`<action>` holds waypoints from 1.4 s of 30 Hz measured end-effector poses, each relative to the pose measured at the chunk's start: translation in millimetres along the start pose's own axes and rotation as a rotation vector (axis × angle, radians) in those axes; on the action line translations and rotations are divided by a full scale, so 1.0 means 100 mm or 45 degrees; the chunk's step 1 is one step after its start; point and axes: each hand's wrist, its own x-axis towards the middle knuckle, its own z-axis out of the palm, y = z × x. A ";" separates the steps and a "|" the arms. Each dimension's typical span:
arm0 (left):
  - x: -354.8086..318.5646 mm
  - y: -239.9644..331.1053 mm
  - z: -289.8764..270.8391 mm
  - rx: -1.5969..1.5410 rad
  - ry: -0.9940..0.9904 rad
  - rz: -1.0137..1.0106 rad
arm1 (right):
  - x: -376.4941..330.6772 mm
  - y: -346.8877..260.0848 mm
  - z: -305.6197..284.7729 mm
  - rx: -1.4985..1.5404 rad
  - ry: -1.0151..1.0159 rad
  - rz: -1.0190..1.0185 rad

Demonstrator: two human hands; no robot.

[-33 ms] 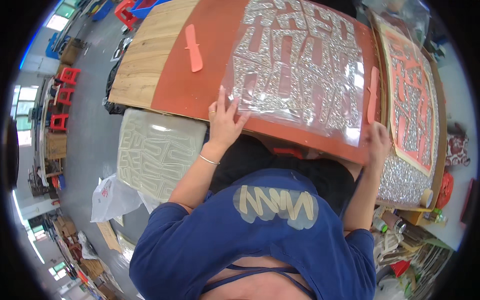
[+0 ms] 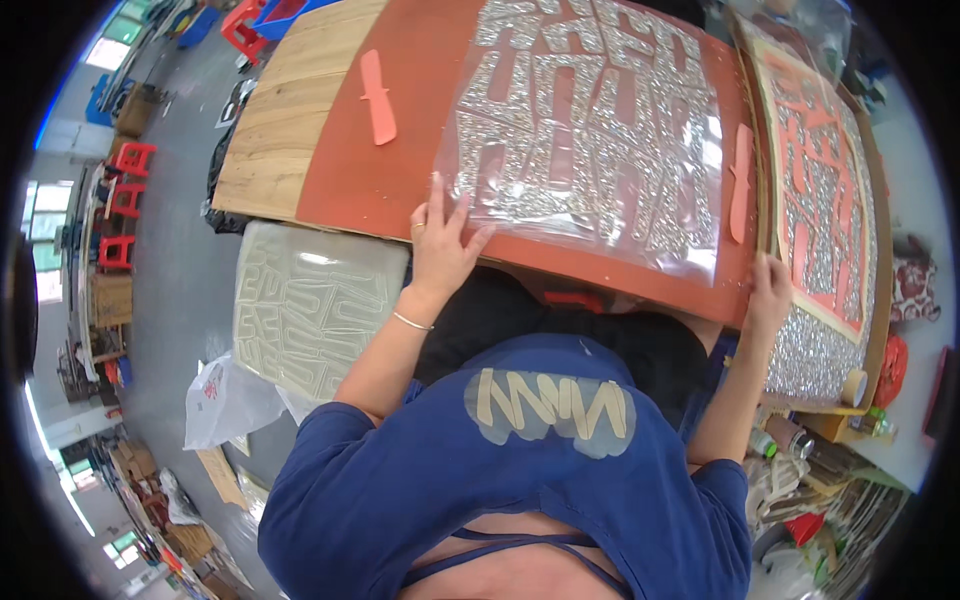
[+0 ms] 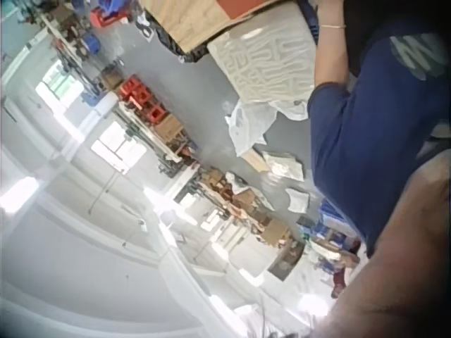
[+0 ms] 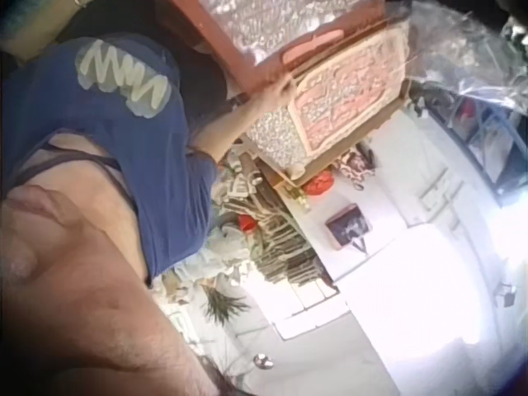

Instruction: Apply adhesive tape and transfer decorative glittery patterns onto base material.

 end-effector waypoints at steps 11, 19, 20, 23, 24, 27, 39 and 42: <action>0.01 0.01 0.05 0.198 -0.106 0.194 | -0.17 0.74 -0.98 -1.221 0.111 -0.125; -0.05 0.06 0.08 0.091 -0.082 0.133 | -0.15 0.49 -0.55 -0.960 0.260 -0.707; -0.05 0.07 0.08 0.078 -0.061 0.132 | -0.20 0.33 -0.24 -0.766 0.190 -0.792; -0.03 0.05 0.04 0.072 -0.040 0.125 | -0.44 0.01 0.89 -0.330 -0.313 -1.012; -0.03 0.05 0.04 0.073 -0.052 0.128 | -0.54 -0.10 1.24 -0.220 -0.519 -0.995; -0.01 0.07 0.07 0.075 -0.060 0.131 | -0.65 -0.25 2.12 -0.133 -0.664 -1.288; 0.08 -0.25 -0.22 -1.914 0.501 -0.903 | -0.85 -0.38 2.42 -0.874 -0.649 -1.727; 0.22 -0.10 -0.22 -1.533 0.582 -0.806 | -0.86 -0.45 2.41 -0.910 -0.718 -1.613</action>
